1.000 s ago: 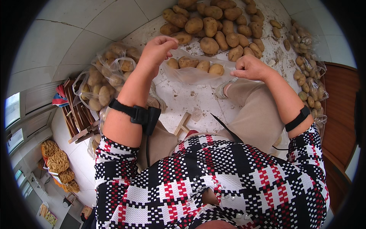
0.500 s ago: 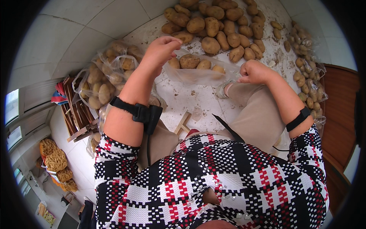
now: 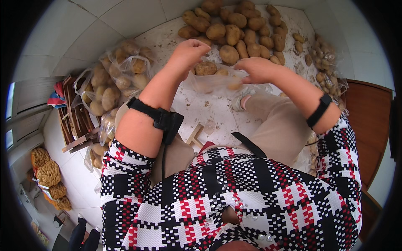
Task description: The person sits on the floor and places potatoes from a large pile into clear plastic bags. The person handles the potatoes by hand, filling multiple bags and setting them aside.
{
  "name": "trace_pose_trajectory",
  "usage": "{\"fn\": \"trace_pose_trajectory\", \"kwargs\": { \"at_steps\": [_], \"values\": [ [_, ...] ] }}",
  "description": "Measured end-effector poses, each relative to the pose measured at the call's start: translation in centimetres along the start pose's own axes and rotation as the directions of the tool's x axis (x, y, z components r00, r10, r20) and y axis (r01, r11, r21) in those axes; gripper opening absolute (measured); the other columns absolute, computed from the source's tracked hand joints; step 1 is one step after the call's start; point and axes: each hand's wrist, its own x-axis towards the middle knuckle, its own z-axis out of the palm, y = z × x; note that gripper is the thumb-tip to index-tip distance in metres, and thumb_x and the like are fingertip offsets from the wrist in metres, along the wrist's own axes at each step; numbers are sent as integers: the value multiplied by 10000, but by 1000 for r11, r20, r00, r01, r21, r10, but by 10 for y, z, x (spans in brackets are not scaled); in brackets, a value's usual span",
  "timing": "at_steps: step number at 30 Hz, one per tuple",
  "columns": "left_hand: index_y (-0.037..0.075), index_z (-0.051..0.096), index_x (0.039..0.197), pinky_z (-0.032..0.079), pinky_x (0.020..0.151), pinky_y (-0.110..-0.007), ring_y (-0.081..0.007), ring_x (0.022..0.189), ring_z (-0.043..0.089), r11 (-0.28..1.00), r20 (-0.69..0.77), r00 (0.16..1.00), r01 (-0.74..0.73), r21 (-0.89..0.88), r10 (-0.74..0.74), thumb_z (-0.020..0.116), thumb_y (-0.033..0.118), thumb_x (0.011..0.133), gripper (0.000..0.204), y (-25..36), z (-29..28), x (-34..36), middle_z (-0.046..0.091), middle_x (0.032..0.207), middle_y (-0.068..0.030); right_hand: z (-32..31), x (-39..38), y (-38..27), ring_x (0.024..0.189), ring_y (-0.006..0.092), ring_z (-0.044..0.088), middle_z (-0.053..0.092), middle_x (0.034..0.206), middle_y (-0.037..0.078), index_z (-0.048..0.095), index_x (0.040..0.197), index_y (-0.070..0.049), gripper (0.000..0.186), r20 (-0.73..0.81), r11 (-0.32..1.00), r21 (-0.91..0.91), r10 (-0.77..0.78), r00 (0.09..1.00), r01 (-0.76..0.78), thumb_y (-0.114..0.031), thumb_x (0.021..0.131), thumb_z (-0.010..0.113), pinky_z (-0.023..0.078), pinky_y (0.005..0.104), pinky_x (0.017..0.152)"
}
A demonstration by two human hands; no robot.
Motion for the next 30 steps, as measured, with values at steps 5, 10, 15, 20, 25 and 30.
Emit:
{"fn": "trace_pose_trajectory", "kwargs": {
  "at_steps": [5,10,15,20,25,30],
  "values": [
    [57,597,1013,409,665,-244,-122,754,508,1000,-6,1000,11,-10,-11,577,270,802,301,-1,-4,0,588,909,-22,48,54,-26,937,313,581,624,968,116,581,1094,-107,369,214,992,-66,122,969,-110,-191,741,648,465,409,790],
    [45,590,1011,405,659,-241,-117,742,499,999,-7,1000,13,-51,-14,585,275,803,310,-3,-7,0,584,903,-27,101,53,-42,891,330,592,628,917,145,606,1018,-125,253,283,994,5,105,953,-111,-176,770,607,470,415,767],
    [45,591,1003,395,644,-231,-103,714,477,998,25,1000,19,-65,-17,590,265,810,293,-3,-4,0,580,898,-31,111,39,-47,867,306,610,641,923,140,639,928,-81,205,299,990,132,-90,950,52,-210,774,597,483,398,746],
    [50,597,1008,384,645,-225,-93,711,464,995,27,998,51,-88,-48,588,252,819,277,-1,-5,-1,579,905,-25,70,52,-1,828,268,609,646,881,119,644,942,-76,254,15,850,516,-134,991,107,-265,772,634,476,370,733],
    [50,600,1016,379,663,-227,-91,716,462,991,24,996,94,-97,-92,593,254,824,280,3,-7,-1,581,915,-22,36,65,75,777,223,614,648,817,107,651,851,-46,202,-149,811,574,241,959,-114,-220,750,646,477,334,688],
    [47,606,1012,380,671,-228,-96,717,466,985,38,992,121,-120,-118,585,250,833,271,4,-7,4,583,930,-25,42,78,110,643,109,573,631,737,55,620,848,-18,151,-84,814,464,432,898,-349,-153,786,643,473,262,612]
  ]
}}
